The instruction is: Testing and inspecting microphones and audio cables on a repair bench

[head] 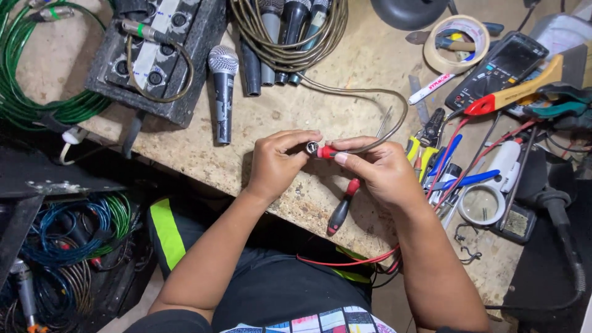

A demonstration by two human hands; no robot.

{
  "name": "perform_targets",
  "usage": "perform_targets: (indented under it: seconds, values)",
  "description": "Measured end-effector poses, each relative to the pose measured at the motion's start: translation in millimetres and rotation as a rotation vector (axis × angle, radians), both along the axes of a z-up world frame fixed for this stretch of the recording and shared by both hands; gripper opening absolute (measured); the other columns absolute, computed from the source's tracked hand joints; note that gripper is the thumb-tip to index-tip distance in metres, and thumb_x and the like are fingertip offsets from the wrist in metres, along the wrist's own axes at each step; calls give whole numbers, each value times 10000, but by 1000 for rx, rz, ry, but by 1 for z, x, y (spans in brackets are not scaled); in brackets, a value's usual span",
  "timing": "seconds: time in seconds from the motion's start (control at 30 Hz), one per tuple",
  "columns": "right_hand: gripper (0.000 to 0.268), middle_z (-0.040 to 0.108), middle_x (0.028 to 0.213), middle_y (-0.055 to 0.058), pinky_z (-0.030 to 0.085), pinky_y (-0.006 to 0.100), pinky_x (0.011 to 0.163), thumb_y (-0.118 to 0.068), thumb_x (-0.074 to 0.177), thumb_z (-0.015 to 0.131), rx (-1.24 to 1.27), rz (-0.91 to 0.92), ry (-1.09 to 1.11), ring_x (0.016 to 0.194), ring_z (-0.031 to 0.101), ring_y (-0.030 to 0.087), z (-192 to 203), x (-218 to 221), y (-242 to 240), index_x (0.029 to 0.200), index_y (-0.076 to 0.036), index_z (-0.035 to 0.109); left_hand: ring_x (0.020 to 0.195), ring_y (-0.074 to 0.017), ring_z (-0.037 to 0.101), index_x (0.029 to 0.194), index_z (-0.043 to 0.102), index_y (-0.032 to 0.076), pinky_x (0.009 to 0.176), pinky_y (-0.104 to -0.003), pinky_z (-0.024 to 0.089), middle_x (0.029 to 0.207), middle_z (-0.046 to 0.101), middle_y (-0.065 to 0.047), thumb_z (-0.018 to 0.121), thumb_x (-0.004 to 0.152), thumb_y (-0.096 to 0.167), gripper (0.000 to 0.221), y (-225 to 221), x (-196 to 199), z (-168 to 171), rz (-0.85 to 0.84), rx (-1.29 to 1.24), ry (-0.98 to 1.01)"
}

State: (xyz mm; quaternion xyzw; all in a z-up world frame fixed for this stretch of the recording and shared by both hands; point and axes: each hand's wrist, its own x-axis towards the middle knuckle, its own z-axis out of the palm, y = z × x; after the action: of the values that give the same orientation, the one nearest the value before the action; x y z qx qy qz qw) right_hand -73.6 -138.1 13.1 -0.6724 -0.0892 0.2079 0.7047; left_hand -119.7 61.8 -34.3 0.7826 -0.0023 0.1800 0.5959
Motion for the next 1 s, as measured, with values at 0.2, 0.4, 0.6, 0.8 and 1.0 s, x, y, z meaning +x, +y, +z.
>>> perform_targets:
  seconds: [0.2,0.4,0.6,0.8,1.0]
  values:
    - [228,782,1077,225,598,399,900,45,791,833,-118,140,-193,1018,728,251,12,0,-9,1013,15,790,974,-224,772,944,832,180,881,-346,611,979,812,-20,823,755,-15,271,-2,-1,-8,33,-3,-45]
    - [257,781,1050,219,624,358,816,64,785,822,-174,91,-39,943,719,206,4,5,-15,1038,39,783,927,-275,745,920,820,178,857,-388,597,959,784,-37,828,750,-13,256,-1,0,-10,58,54,-162]
    - [710,677,994,177,667,297,583,-5,802,864,-111,-157,72,754,725,190,-11,8,-12,1331,14,391,892,-261,729,910,819,181,834,-383,591,926,765,-26,865,745,33,226,0,2,-21,72,57,-211]
    - [745,413,1325,197,300,573,1180,-281,888,894,-641,-202,-1050,1294,403,424,0,4,-10,1427,7,469,858,-261,710,931,813,176,811,-379,577,901,750,-24,871,731,40,249,1,1,-16,70,78,-212]
    - [292,708,1150,-25,348,626,1150,-215,956,732,-719,215,-1015,1080,701,215,-31,-1,-4,1246,-239,706,846,-245,696,952,813,182,799,-369,572,894,740,-14,858,740,39,259,-1,1,-15,70,90,-219]
